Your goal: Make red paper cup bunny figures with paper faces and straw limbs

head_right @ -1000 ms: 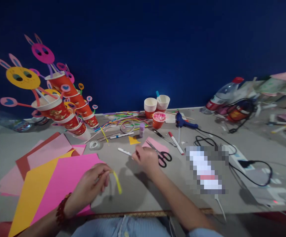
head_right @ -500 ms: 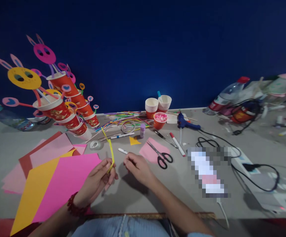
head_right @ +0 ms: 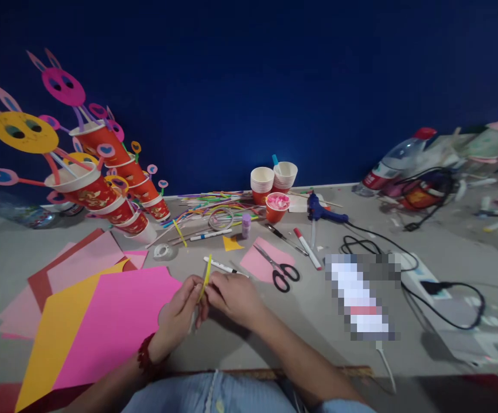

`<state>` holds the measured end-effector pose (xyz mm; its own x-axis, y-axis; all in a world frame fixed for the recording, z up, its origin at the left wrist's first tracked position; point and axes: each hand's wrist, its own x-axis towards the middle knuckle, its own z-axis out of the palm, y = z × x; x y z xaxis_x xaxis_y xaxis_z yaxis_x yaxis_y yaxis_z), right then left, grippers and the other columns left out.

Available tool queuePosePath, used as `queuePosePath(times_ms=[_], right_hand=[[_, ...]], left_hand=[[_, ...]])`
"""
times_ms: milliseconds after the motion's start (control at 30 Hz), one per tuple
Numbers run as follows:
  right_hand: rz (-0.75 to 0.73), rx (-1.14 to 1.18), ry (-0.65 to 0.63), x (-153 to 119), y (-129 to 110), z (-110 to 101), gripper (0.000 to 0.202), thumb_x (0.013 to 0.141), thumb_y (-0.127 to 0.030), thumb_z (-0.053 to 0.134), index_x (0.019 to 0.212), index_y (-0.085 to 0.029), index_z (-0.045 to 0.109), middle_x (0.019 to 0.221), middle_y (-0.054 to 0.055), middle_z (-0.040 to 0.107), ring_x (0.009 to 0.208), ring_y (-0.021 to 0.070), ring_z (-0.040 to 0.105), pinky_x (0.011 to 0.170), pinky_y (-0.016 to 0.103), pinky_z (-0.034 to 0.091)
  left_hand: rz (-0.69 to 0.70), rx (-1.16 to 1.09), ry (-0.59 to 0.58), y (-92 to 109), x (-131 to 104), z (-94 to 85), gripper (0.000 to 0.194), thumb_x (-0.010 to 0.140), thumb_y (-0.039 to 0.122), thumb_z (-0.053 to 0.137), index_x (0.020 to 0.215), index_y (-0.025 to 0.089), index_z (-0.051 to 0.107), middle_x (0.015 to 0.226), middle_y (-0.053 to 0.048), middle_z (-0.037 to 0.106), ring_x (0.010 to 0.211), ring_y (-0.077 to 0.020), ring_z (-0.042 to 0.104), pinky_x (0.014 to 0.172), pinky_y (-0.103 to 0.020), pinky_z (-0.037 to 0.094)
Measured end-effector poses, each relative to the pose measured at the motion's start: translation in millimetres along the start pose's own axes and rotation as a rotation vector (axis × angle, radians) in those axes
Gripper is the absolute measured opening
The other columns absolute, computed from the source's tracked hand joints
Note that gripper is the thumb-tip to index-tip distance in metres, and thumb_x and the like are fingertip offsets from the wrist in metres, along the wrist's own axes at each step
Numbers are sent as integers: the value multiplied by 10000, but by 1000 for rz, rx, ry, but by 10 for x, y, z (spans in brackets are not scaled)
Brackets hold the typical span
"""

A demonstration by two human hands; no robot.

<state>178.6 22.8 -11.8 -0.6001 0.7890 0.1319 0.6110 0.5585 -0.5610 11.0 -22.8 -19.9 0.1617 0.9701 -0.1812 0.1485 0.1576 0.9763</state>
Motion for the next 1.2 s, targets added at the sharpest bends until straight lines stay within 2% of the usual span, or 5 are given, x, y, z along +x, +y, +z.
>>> queuePosePath(times_ms=[300, 567, 833, 1000, 1200], right_hand=[[25, -269, -109, 3, -22, 96, 154, 992, -264, 520, 934, -164, 623, 773, 98, 755, 706, 226, 687, 595, 292, 329], [66, -89, -40, 15, 109, -11, 179, 977, -243, 472, 849, -215, 593, 702, 18, 702, 642, 182, 631, 581, 262, 307], [266, 14, 62, -73, 403, -388, 303, 1018, -351, 462, 794, -214, 615, 764, 30, 693, 722, 196, 635, 633, 264, 375], [118, -91, -88, -240, 337, -226, 146, 968, -177, 550, 967, -208, 693, 990, 59, 735, 952, 215, 659, 786, 282, 440], [161, -348, -164, -279, 194, -34, 157, 968, -138, 551, 999, -168, 702, 1011, 101, 726, 992, 248, 643, 804, 311, 450]], left_hand=[[174, 532, 54, -47, -46, -26, 245, 1042, 311, 305, 893, 246, 488, 594, 39, 543, 536, -165, 534, 541, -272, 348], [159, 259, 13, -41, -19, -3, 257, 1051, 371, 303, 941, 233, 491, 593, 57, 533, 471, -130, 479, 513, -249, 377], [209, 283, 65, 12, -12, -364, 247, 1031, 351, 392, 1130, 210, 569, 795, 8, 643, 634, -131, 597, 652, -261, 486], [178, 406, 47, 72, 10, -593, 206, 1018, 337, 411, 1044, 224, 582, 833, -1, 649, 671, -141, 609, 662, -267, 502], [129, 367, 33, 72, 132, -766, 165, 991, 342, 435, 1040, 219, 534, 822, -14, 651, 675, -157, 621, 616, -272, 515]])
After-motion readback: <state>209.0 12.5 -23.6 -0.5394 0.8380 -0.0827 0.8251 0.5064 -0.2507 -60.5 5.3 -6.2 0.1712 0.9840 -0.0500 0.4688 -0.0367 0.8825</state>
